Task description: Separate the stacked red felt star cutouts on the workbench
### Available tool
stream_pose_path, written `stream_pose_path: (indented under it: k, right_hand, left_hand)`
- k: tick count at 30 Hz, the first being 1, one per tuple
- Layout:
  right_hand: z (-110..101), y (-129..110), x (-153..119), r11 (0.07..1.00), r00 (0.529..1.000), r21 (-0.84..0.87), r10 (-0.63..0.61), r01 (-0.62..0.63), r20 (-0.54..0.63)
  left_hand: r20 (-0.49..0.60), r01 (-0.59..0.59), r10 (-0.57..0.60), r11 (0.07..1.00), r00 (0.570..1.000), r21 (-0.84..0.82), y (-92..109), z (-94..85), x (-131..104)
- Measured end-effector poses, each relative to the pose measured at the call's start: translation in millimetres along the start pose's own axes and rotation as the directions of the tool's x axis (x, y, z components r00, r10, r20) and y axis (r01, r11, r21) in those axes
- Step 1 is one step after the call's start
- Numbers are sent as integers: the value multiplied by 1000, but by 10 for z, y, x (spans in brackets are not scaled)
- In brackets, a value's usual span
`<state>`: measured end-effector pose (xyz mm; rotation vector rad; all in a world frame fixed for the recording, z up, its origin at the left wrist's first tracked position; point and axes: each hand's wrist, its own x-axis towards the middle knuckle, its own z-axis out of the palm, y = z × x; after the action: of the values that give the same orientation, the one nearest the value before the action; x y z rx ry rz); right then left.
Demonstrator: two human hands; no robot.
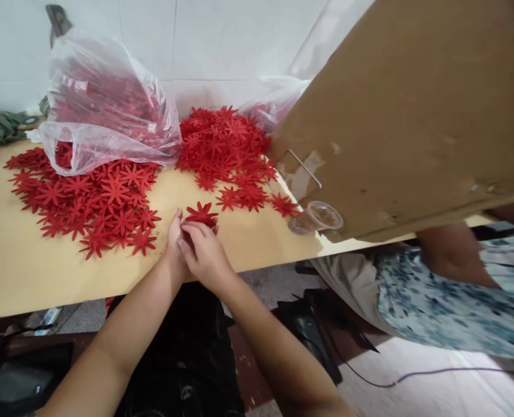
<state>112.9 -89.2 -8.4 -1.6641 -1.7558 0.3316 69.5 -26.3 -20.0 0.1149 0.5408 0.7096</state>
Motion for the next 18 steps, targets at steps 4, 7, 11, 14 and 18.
stream_pose_path:
  k: [4, 7, 11, 14, 18]
  right_hand:
    - [-30, -39, -314, 993, 993, -45, -104, 106, 63]
    - [-240, -10, -373, 995, 996, 49, -91, 90, 4]
    - [-297, 122, -61, 999, 956, -31, 9, -19, -293]
    - [-97, 205, 232, 997, 951, -37, 51, -65, -305]
    - [120, 257, 340, 996, 947, -26, 68, -80, -313]
  left_hand:
    - [-18, -26, 25, 998, 1000, -62, 34, -8, 8]
    - [-128, -54, 44, 996, 991, -73, 29, 7, 54]
    - [-56, -29, 27, 999, 998, -38, -20, 45, 61]
    - [62, -32, 31, 999, 998, 12, -66, 58, 21]
    - [101, -107, 102, 993, 990, 43, -77, 31, 1]
